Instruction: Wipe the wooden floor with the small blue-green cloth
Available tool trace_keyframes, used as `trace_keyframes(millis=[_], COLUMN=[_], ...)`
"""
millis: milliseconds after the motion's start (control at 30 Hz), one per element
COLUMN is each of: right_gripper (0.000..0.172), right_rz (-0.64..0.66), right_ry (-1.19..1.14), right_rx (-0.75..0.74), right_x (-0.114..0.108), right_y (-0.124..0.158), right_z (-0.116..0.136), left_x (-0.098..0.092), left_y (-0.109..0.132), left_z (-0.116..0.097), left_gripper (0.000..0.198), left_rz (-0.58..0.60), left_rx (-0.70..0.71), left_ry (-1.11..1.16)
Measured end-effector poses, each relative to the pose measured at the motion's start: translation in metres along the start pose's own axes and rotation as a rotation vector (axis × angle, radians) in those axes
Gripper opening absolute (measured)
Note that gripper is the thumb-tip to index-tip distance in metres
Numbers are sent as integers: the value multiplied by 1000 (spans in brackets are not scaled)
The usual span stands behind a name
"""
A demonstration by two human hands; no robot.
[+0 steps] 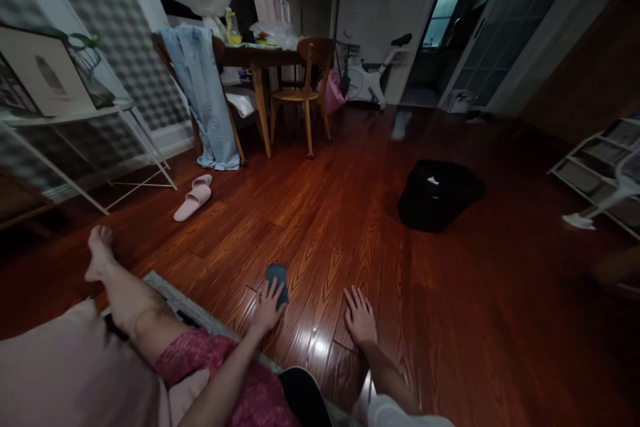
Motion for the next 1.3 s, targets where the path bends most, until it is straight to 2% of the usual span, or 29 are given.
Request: trace_keyframes(millis=[67, 133, 200, 267, 367, 500, 600, 667, 733, 800, 867, 1033, 1100, 1167, 1233, 1300], right_gripper=[62, 63, 63, 63, 64, 67, 67, 66, 64, 63, 61, 62, 64, 66, 66, 64], right_rz=[-3, -5, -4, -4, -4, -6, -6, -2, 1, 0, -1, 3, 1, -4, -10, -15], right_ry=[-3, -4, -3, -1, 2, 10, 8, 4, 5, 10, 16, 14, 7, 4, 4, 6], right_rx=[-2, -1, -2, -4, -7, -12, -19, -21, -20, -17, -14, -5, -6, -7, -10, -12], right_x=[1, 2, 3, 4, 5, 6, 4, 2, 1, -1, -1, 1, 2, 3, 3, 3], right_y=[0, 1, 1, 2, 2, 3, 2, 2, 1, 1, 0, 1, 1, 1, 2, 2], right_z=[0, -1, -1, -2, -3, -4, -4, -3, -2, -1, 0, 0, -1, -2, -2, -2], left_x=[-7, -9, -9, -6, -1, 14, 29, 35, 36, 31, 20, -15, -23, -25, -22, -17], left_y=[-1, 1, 2, 3, 5, 17, 29, 33, 31, 25, 16, 1, 2, 5, 6, 6], left_z=[26, 44, 48, 39, 9, -40, -65, -74, -75, -68, -54, 7, 34, 51, 56, 49], left_gripper=[63, 63, 64, 66, 69, 75, 76, 75, 72, 68, 67, 60, 56, 55, 56, 58], left_rz=[-92, -153, -167, -137, -54, 86, 175, 199, 200, 174, 131, -57, -129, -175, -180, -167], left_rx=[-225, -391, -453, -421, -223, 230, 512, 603, 626, 577, 442, -112, -359, -535, -582, -547], left_ry=[-40, -62, -64, -52, -3, 135, 208, 209, 178, 142, 103, -32, -65, -64, -42, -24])
Point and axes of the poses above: each hand's wrist, its own y-axis away from the middle knuckle, its own x-axis out of the palm, z = x × y, the point moved 2 cm from there along -y, towards the middle knuckle, and after that the axes turned 7 degrees about -z, right-handed, at the moved point
